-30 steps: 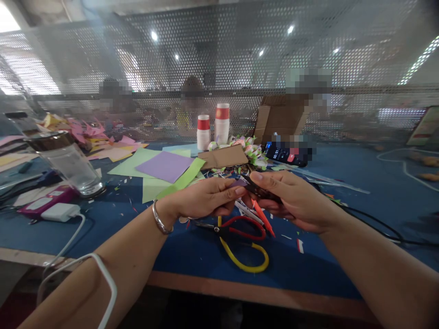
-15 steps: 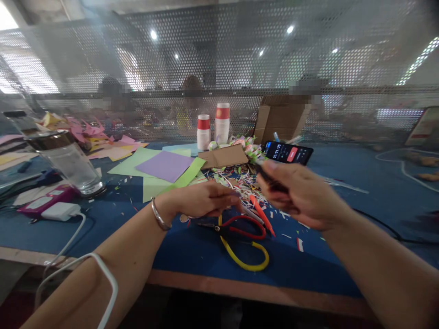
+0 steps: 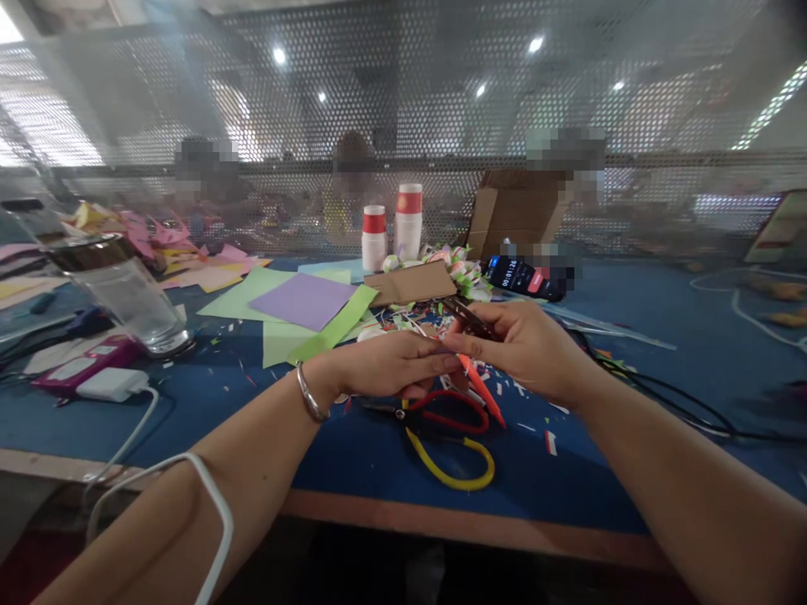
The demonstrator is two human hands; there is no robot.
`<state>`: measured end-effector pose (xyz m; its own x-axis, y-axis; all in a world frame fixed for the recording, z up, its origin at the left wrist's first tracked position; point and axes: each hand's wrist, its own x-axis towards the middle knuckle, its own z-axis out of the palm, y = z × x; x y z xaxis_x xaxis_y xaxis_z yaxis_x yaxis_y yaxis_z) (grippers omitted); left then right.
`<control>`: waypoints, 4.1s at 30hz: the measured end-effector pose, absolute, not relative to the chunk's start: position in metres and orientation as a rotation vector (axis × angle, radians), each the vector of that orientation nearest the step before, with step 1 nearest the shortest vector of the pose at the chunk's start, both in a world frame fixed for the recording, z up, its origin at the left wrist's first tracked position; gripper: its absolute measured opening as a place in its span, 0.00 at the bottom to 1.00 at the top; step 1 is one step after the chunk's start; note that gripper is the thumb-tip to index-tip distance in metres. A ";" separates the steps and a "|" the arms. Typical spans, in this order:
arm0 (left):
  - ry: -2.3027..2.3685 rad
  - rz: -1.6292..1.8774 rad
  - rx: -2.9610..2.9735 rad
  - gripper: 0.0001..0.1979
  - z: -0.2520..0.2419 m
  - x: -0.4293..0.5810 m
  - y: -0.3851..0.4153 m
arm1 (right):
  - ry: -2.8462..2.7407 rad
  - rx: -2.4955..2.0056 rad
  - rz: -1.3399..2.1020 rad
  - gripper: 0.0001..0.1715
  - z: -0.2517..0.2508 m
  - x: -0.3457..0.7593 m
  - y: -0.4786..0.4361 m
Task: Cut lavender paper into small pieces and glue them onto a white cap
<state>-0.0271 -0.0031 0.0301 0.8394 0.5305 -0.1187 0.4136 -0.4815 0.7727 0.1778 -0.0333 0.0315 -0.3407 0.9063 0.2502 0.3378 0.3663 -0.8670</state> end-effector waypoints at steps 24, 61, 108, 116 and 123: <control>0.754 0.724 2.152 0.16 0.021 -0.024 0.013 | -1.799 -1.168 0.680 0.18 0.030 0.190 -0.027; 0.732 0.808 1.941 0.11 0.021 -0.037 0.018 | -1.906 -1.245 0.741 0.27 0.030 0.192 -0.028; 0.724 0.899 1.603 0.16 0.007 -0.016 0.008 | -1.726 -1.147 0.717 0.18 0.027 0.185 -0.031; 0.852 0.894 1.732 0.22 0.003 -0.014 0.009 | -1.794 -1.212 0.653 0.18 0.027 0.185 -0.028; 0.855 0.948 1.779 0.13 0.007 -0.013 0.006 | -1.882 -1.195 0.643 0.16 0.022 0.186 -0.026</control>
<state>-0.0133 0.0057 0.0068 0.4624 0.8542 0.2377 0.1487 -0.3390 0.9290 0.1857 -0.0259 0.0220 -0.2353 0.9053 0.3535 0.4995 0.4247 -0.7551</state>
